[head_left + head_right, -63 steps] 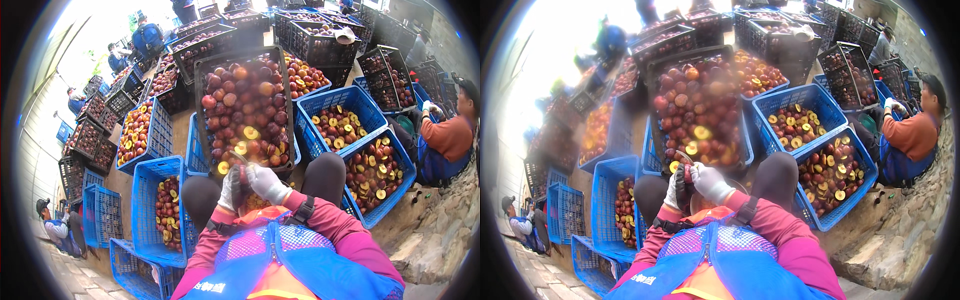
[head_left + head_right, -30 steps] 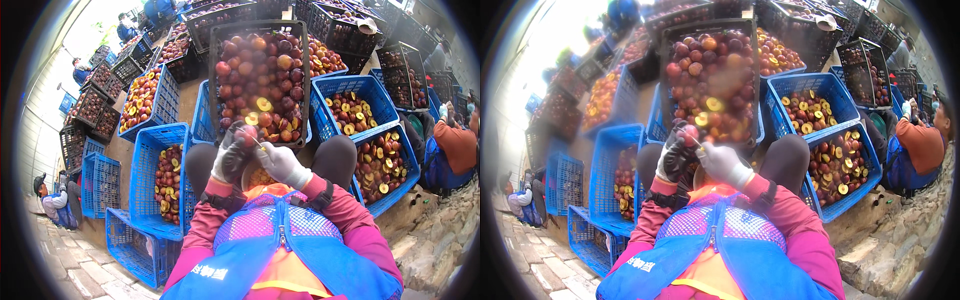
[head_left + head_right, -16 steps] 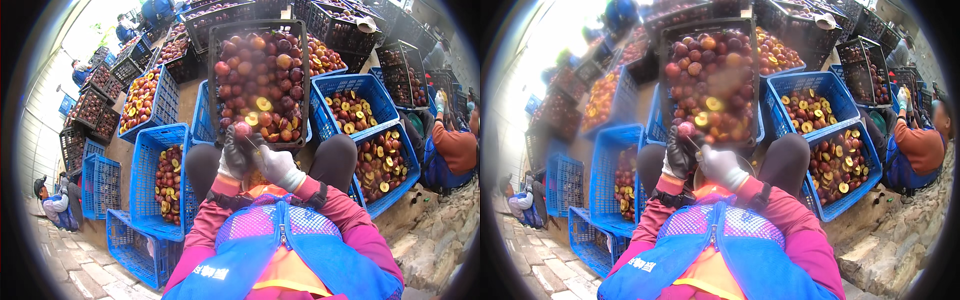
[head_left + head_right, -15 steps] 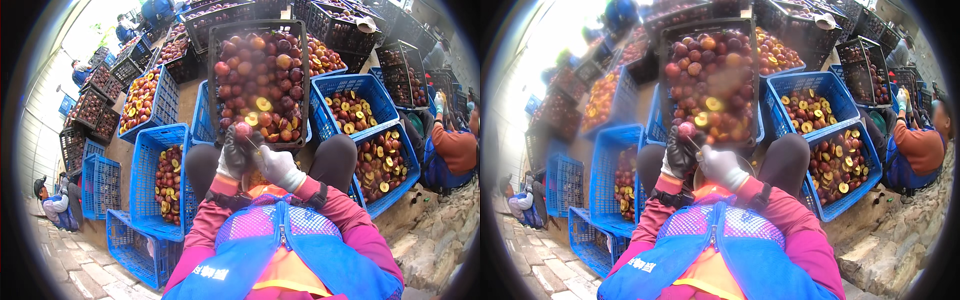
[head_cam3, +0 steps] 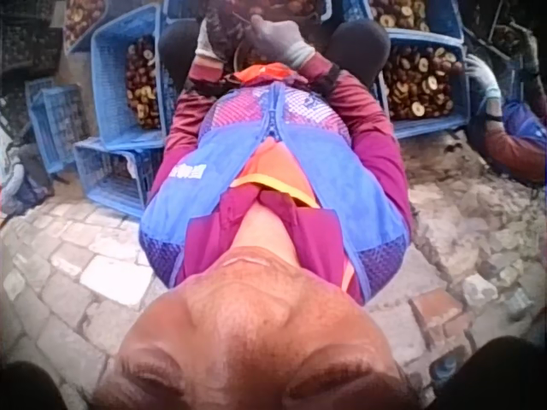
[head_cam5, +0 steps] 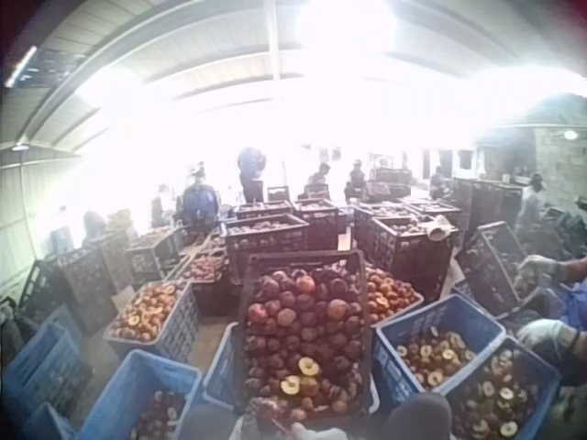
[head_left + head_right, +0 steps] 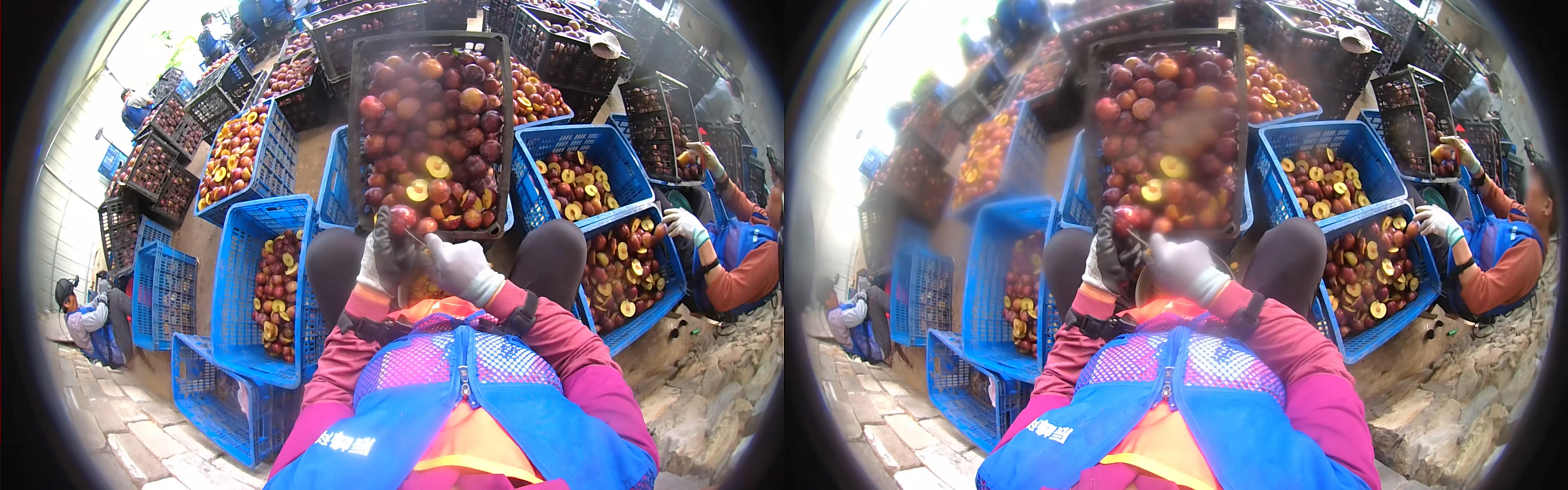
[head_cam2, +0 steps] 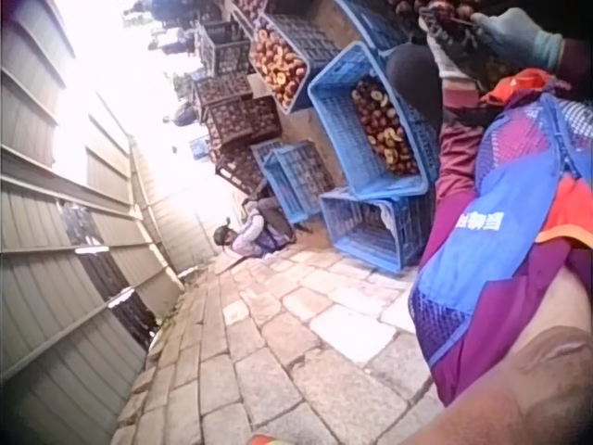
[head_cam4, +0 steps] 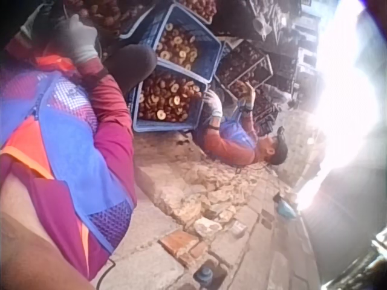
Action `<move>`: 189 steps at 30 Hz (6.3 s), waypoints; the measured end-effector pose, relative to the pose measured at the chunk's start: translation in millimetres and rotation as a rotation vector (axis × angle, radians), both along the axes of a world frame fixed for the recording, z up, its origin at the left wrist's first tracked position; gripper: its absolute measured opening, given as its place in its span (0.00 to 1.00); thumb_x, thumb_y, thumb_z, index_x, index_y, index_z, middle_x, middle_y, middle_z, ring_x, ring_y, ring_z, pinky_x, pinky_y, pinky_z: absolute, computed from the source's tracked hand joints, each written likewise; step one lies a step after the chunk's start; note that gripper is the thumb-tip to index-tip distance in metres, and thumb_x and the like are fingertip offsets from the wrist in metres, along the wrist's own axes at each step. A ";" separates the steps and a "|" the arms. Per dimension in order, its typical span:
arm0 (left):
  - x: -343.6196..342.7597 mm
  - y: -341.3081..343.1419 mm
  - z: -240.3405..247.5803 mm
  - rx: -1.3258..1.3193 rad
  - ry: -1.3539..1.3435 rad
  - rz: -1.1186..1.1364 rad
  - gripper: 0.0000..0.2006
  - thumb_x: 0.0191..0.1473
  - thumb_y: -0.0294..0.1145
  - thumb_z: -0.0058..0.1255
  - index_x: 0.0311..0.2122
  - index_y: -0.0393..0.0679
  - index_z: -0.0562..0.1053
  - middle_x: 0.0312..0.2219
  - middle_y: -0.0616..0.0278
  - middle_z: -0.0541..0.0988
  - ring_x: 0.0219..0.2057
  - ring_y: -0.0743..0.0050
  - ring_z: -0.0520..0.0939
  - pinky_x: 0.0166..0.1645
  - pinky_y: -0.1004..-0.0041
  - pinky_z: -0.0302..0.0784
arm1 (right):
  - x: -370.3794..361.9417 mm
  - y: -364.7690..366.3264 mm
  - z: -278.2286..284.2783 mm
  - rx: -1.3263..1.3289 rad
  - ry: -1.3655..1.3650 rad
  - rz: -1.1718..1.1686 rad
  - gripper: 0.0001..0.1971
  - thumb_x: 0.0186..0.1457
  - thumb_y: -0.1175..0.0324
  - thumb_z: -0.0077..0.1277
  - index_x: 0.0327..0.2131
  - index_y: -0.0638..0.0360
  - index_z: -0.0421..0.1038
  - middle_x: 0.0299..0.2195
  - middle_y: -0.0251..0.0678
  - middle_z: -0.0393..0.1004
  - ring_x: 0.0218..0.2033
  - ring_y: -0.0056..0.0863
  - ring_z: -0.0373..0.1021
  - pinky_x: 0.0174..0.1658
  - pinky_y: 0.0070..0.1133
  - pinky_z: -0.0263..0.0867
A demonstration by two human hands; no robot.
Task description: The person is using a knife to cut plums in half and remove the pits while working in a large processing area.
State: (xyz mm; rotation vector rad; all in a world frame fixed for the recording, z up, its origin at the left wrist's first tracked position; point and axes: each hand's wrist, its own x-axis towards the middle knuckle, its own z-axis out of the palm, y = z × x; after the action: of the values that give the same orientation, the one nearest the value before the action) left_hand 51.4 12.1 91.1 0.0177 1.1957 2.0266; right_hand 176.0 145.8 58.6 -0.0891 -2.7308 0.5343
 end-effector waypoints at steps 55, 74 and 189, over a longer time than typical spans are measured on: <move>-31.8 -5.8 -14.9 0.342 -0.389 -0.628 0.20 0.72 0.54 0.51 0.51 0.46 0.78 0.34 0.63 0.83 0.33 0.68 0.84 0.37 0.68 0.81 | -48.8 56.4 18.3 -1.495 -0.158 -0.196 0.18 0.72 0.51 0.56 0.40 0.57 0.80 0.25 0.26 0.77 0.20 0.15 0.71 0.24 0.17 0.68; -207.4 -4.4 -20.9 -1.233 1.611 -0.456 0.33 0.57 0.43 0.67 0.65 0.41 0.74 0.60 0.43 0.79 0.60 0.42 0.82 0.64 0.53 0.78 | -34.5 69.2 -13.2 -1.507 -0.462 -0.225 0.14 0.77 0.67 0.44 0.58 0.64 0.70 0.29 0.41 0.79 0.20 0.32 0.77 0.22 0.25 0.73; -19.7 -7.2 -34.1 -0.110 0.357 0.035 0.19 0.70 0.47 0.61 0.55 0.46 0.78 0.43 0.70 0.82 0.40 0.81 0.82 0.44 0.78 0.81 | -21.9 0.7 -15.5 -0.107 -0.061 -0.071 0.20 0.69 0.59 0.54 0.57 0.60 0.70 0.20 0.42 0.78 0.18 0.47 0.76 0.22 0.42 0.69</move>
State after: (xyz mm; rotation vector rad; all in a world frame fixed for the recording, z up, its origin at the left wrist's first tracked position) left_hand 31.7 4.9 57.0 0.3189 1.5349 2.0396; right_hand 154.1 146.5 43.1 -0.2326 -2.7452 0.6678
